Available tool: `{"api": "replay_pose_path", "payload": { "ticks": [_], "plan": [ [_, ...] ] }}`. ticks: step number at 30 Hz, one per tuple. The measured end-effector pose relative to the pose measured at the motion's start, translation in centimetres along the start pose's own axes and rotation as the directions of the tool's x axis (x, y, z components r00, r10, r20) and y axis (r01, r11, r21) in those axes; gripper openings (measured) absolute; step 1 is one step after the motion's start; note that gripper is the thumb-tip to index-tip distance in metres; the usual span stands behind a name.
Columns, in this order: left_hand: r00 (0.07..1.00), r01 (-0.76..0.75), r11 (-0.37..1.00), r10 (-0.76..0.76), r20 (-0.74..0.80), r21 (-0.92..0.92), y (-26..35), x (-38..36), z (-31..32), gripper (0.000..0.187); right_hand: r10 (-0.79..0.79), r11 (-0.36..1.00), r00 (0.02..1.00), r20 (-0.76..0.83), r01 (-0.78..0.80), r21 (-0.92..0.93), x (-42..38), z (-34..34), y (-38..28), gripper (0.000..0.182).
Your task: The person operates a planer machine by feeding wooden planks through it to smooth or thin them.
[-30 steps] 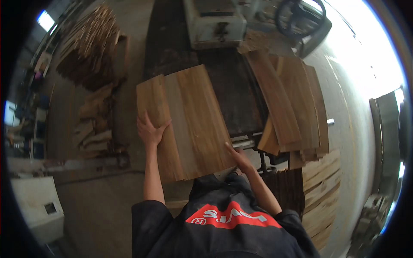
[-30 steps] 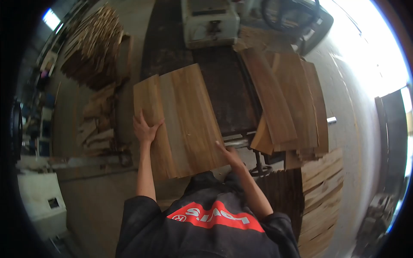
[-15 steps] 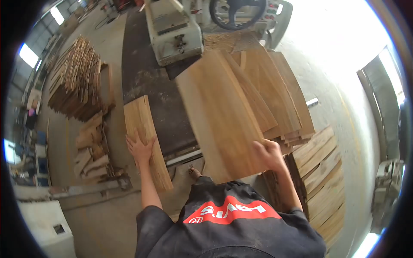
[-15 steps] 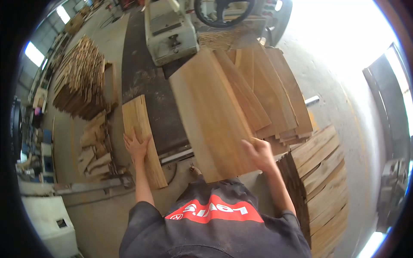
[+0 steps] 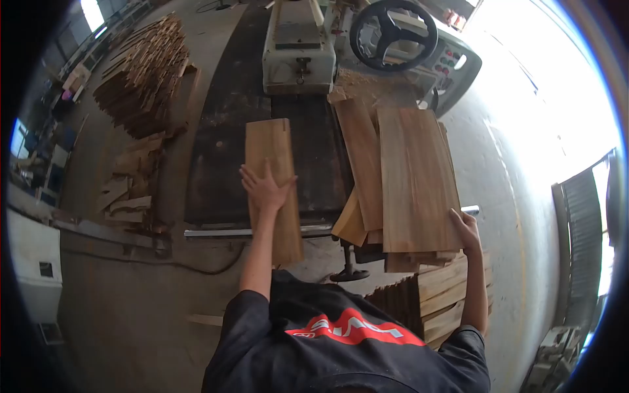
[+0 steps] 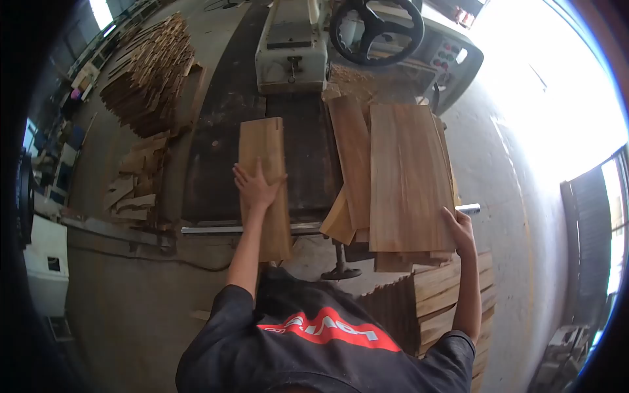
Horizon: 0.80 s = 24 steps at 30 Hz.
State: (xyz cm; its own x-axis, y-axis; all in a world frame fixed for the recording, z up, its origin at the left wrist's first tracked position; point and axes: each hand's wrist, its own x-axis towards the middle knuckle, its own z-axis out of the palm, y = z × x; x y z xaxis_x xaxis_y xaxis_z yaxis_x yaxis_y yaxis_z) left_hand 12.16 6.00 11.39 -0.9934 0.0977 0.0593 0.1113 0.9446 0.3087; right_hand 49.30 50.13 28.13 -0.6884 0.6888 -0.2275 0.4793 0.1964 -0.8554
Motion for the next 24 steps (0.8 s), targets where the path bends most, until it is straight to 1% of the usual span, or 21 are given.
{"api": "replay_pose_path", "payload": {
  "ticks": [1, 3, 4, 5, 6, 7, 9, 11, 13, 15, 17, 19, 21, 22, 23, 24],
  "plan": [
    [1.000, 0.011, 1.000, -0.011, 0.001, 0.011, 1.6, 0.1, 0.5, 0.129, -0.007, 0.986, 0.999, -0.050, -0.002, -0.168, 1.3, 0.0, -0.4, 0.044],
    [1.000, 0.019, 0.999, -0.019, -0.007, -0.044, 3.6, 0.6, 1.1, 0.130, -0.176, 0.939, 0.974, -0.142, 0.122, -0.321, 4.0, 0.2, 0.6, 0.041],
    [1.000, 0.016, 0.998, -0.016, 0.001, -0.065, 4.0, 0.5, 1.2, 0.130, -0.321, 0.836, 0.926, -0.201, 0.177, -0.519, 3.4, 1.5, -0.3, 0.042],
    [1.000, 0.015, 0.999, -0.015, 0.007, -0.052, 4.0, 0.5, 1.2, 0.130, -0.470, 0.690, 0.853, -0.226, 0.196, -0.696, 2.8, 2.9, -1.3, 0.043],
    [1.000, 0.014, 0.999, -0.014, 0.010, -0.043, 4.2, 0.7, 1.2, 0.130, -0.614, 0.510, 0.760, -0.211, 0.178, -0.842, 2.3, 4.0, -3.0, 0.045],
    [1.000, 0.013, 0.999, -0.012, 0.013, -0.033, 4.2, 0.8, 1.1, 0.130, -0.587, 0.595, 0.790, -0.177, 0.274, -0.755, 2.5, 4.4, -4.3, 0.047],
    [1.000, -0.008, 0.999, 0.008, 0.012, -0.048, 4.2, 0.9, 1.1, 0.130, -0.539, 0.744, 0.837, -0.098, 0.418, -0.521, 3.1, 5.4, -7.2, 0.052],
    [0.999, -0.024, 0.999, 0.025, 0.031, -0.041, 4.0, 1.2, 1.1, 0.132, -0.670, 0.627, 0.742, 0.007, 0.571, -0.530, 2.8, 6.9, -12.5, 0.051],
    [0.998, -0.026, 0.999, 0.027, 0.058, -0.034, 4.4, 2.3, 1.4, 0.135, -0.822, 0.448, 0.568, 0.026, 0.676, -0.585, 4.2, 7.8, -17.2, 0.059],
    [0.998, -0.055, 0.998, 0.057, 0.032, -0.042, 4.5, 3.6, 2.0, 0.135, -0.928, 0.328, 0.367, -0.063, 0.727, -0.603, 6.9, 8.3, -23.0, 0.069],
    [0.997, -0.067, 0.997, 0.068, 0.022, -0.048, 4.6, 4.2, 2.3, 0.135, -0.967, 0.251, 0.221, -0.123, 0.769, -0.588, 8.7, 8.5, -29.5, 0.084],
    [0.998, -0.060, 0.997, 0.061, 0.021, -0.045, 4.8, 4.6, 2.2, 0.134, -0.989, 0.147, 0.113, -0.094, 0.750, -0.645, 10.7, 9.0, -36.0, 0.090],
    [0.998, -0.061, 0.997, 0.062, 0.017, -0.054, 5.0, 4.8, 2.2, 0.134, -0.997, -0.050, 0.017, 0.076, 0.611, -0.790, 14.8, 9.2, -41.3, 0.077],
    [0.998, -0.065, 0.996, 0.066, 0.018, -0.055, 4.9, 4.8, 2.2, 0.134, -0.956, -0.003, 0.203, 0.211, 0.715, -0.699, 12.4, 9.4, -44.3, 0.081],
    [0.997, -0.063, 0.996, 0.065, 0.033, -0.060, 4.8, 4.8, 2.1, 0.133, -0.864, 0.076, 0.353, 0.358, 0.795, -0.602, 10.3, 10.3, -46.9, 0.085],
    [0.997, -0.061, 0.996, 0.064, 0.046, -0.068, 5.0, 4.8, 1.7, 0.132, -0.830, 0.026, 0.381, 0.407, 0.756, -0.654, 11.0, 11.7, -47.8, 0.075]
  ]
}}
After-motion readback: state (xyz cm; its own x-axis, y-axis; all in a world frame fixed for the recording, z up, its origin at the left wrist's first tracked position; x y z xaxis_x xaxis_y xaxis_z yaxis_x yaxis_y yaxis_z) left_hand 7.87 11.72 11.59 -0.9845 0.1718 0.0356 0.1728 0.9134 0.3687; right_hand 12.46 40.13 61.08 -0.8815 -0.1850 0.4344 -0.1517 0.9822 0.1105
